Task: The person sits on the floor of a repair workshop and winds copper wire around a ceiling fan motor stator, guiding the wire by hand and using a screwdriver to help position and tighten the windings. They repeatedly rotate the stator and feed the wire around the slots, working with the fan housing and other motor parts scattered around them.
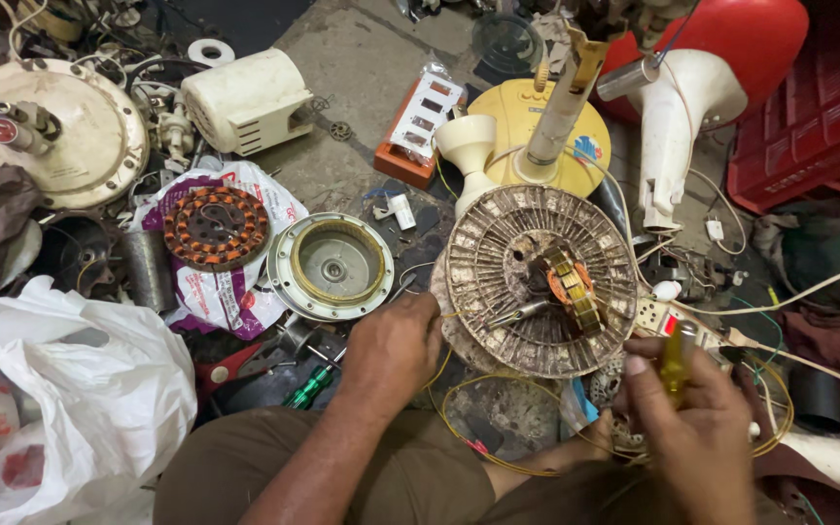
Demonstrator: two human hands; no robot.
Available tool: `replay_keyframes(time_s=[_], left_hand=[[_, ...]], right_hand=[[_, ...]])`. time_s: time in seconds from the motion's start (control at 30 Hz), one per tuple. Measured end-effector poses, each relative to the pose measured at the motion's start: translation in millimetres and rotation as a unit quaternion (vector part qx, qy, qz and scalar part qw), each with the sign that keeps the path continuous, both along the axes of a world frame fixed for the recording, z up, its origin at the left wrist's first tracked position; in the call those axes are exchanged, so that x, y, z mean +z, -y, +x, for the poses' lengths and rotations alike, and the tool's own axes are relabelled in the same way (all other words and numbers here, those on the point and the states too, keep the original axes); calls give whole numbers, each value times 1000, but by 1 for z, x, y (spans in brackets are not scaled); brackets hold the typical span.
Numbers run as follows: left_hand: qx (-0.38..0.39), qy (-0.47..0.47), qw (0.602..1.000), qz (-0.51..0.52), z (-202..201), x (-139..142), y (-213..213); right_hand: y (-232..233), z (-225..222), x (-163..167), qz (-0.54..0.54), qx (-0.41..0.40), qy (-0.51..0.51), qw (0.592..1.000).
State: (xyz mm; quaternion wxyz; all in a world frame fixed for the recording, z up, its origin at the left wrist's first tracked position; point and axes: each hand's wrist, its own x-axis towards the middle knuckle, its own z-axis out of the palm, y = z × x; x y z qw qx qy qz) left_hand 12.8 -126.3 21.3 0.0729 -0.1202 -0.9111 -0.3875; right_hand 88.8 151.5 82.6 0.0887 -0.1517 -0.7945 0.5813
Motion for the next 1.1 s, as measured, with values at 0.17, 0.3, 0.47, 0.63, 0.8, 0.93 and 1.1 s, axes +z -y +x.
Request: replay_keyframes(time_s=[0.17, 0.3, 0.47, 0.63, 0.8, 0.93, 1.1], left_hand=[[1, 3, 1000, 8, 1, 0, -1], [-3, 12, 1000, 3, 0, 1, -2], [-6, 14, 1000, 5, 0, 1, -4], [-9, 10, 1000, 8, 1, 2, -3], [-7, 15, 1000, 5, 1, 3, -2], [-8, 38, 999, -3, 2, 5, -3], [-7, 21, 1000, 7, 1, 5, -3]], right_hand=[[-24, -12, 28, -187, 97, 29, 977], [-21, -16, 33, -82, 103, -5, 991], [1, -11, 21, 196, -20, -133, 971], [8, -7, 26, 318, -16, -269, 909], [18, -14, 25, 327, 88, -252, 906], [22, -21, 24, 341, 121, -217, 907], [19, -20, 25, 314, 130, -234, 911]])
